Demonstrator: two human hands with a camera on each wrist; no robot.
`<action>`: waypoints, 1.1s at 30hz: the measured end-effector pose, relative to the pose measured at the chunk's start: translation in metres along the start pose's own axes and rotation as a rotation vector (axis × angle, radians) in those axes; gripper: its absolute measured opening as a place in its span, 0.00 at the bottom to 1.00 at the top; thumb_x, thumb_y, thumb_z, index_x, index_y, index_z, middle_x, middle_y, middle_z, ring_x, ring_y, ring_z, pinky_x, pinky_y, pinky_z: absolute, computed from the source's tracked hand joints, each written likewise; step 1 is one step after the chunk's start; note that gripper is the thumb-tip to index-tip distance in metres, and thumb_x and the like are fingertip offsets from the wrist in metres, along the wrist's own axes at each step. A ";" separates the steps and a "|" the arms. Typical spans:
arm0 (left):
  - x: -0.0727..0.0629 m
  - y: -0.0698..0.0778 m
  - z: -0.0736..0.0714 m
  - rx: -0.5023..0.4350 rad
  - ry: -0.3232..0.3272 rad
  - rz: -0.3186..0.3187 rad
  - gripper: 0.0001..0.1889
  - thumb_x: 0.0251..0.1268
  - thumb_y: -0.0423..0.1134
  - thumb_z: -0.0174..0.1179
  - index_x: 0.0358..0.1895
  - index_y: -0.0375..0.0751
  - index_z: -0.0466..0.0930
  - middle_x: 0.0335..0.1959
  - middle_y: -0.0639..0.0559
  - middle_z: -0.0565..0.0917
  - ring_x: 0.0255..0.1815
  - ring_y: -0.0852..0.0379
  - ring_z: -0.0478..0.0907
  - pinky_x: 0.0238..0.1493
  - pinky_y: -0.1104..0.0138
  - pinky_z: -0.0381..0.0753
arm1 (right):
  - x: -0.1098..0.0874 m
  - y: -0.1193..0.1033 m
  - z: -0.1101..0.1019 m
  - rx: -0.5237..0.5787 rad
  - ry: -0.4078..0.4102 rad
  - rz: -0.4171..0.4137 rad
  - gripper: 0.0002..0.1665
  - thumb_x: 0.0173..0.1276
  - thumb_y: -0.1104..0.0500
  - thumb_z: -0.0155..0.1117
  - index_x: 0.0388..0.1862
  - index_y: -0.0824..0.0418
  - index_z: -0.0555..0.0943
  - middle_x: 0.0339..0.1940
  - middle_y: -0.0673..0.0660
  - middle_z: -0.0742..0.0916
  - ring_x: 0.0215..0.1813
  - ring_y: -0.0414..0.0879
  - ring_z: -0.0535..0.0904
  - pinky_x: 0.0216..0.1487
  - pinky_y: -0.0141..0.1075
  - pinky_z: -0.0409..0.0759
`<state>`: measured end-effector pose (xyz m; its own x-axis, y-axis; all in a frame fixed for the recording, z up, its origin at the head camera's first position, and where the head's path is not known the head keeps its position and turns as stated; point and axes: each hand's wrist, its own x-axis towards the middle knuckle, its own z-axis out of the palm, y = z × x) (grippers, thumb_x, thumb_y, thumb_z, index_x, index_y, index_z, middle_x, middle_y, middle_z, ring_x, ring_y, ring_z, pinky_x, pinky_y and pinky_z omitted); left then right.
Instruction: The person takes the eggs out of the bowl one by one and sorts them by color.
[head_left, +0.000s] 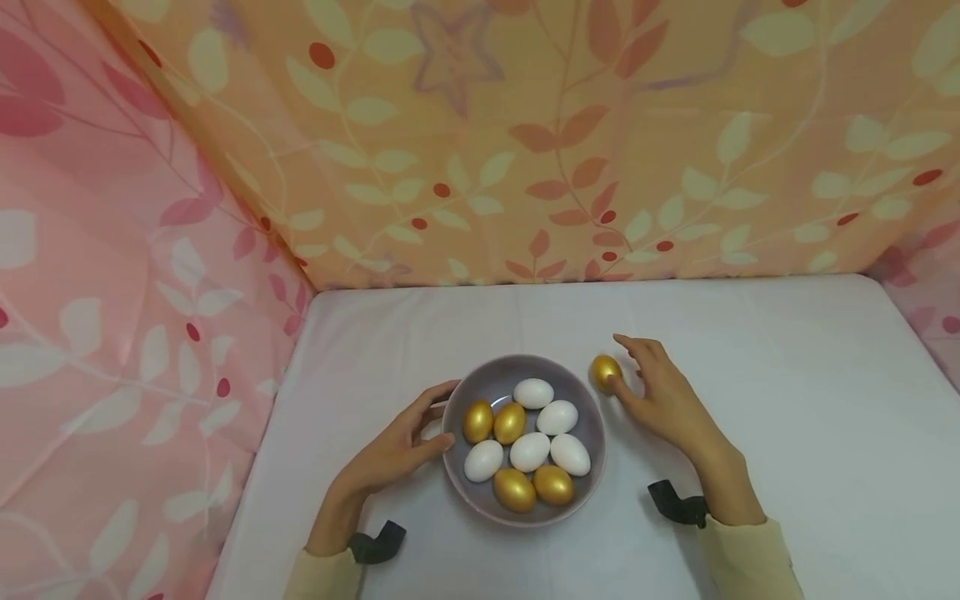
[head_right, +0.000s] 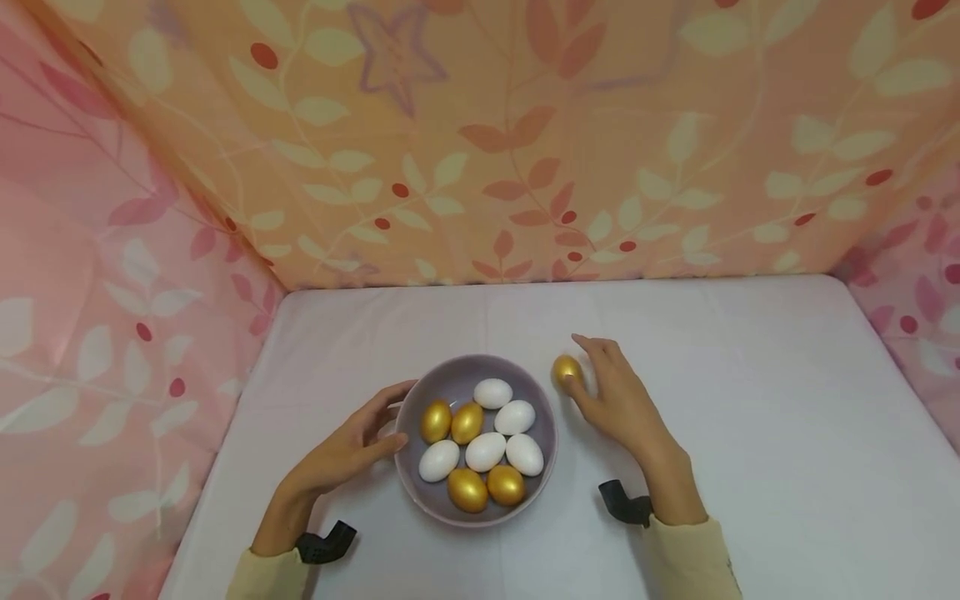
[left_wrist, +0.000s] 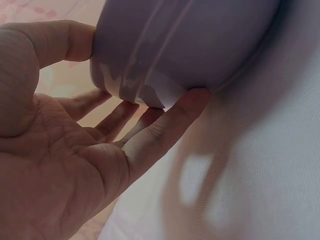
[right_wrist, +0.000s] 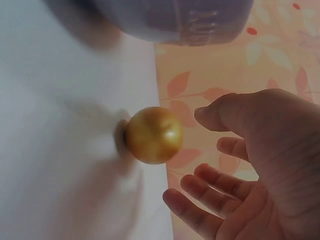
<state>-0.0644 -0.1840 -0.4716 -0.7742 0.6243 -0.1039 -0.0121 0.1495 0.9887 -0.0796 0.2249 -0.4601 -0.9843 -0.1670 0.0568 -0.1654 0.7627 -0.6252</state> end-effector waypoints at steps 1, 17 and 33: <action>0.000 0.000 0.000 0.001 0.002 -0.003 0.39 0.78 0.30 0.59 0.84 0.58 0.55 0.84 0.47 0.61 0.83 0.37 0.63 0.64 0.68 0.81 | 0.000 -0.001 0.000 0.003 0.003 -0.006 0.39 0.76 0.56 0.69 0.81 0.60 0.67 0.73 0.69 0.74 0.67 0.69 0.80 0.63 0.64 0.81; 0.005 -0.004 0.001 0.025 0.023 -0.004 0.38 0.78 0.31 0.60 0.84 0.55 0.56 0.83 0.44 0.62 0.82 0.35 0.64 0.66 0.71 0.78 | 0.018 -0.047 -0.025 -0.025 -0.041 -0.282 0.29 0.75 0.60 0.68 0.73 0.56 0.77 0.68 0.57 0.81 0.65 0.56 0.83 0.65 0.55 0.83; 0.000 0.003 0.001 -0.017 0.016 -0.013 0.37 0.78 0.30 0.60 0.84 0.54 0.56 0.84 0.41 0.60 0.82 0.32 0.63 0.64 0.69 0.80 | 0.038 -0.122 -0.002 -0.198 -0.421 -0.572 0.18 0.74 0.62 0.68 0.61 0.57 0.84 0.60 0.53 0.84 0.55 0.46 0.83 0.52 0.39 0.86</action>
<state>-0.0639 -0.1829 -0.4687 -0.7842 0.6098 -0.1151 -0.0327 0.1447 0.9889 -0.0969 0.1270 -0.3797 -0.6407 -0.7678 0.0031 -0.6929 0.5765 -0.4331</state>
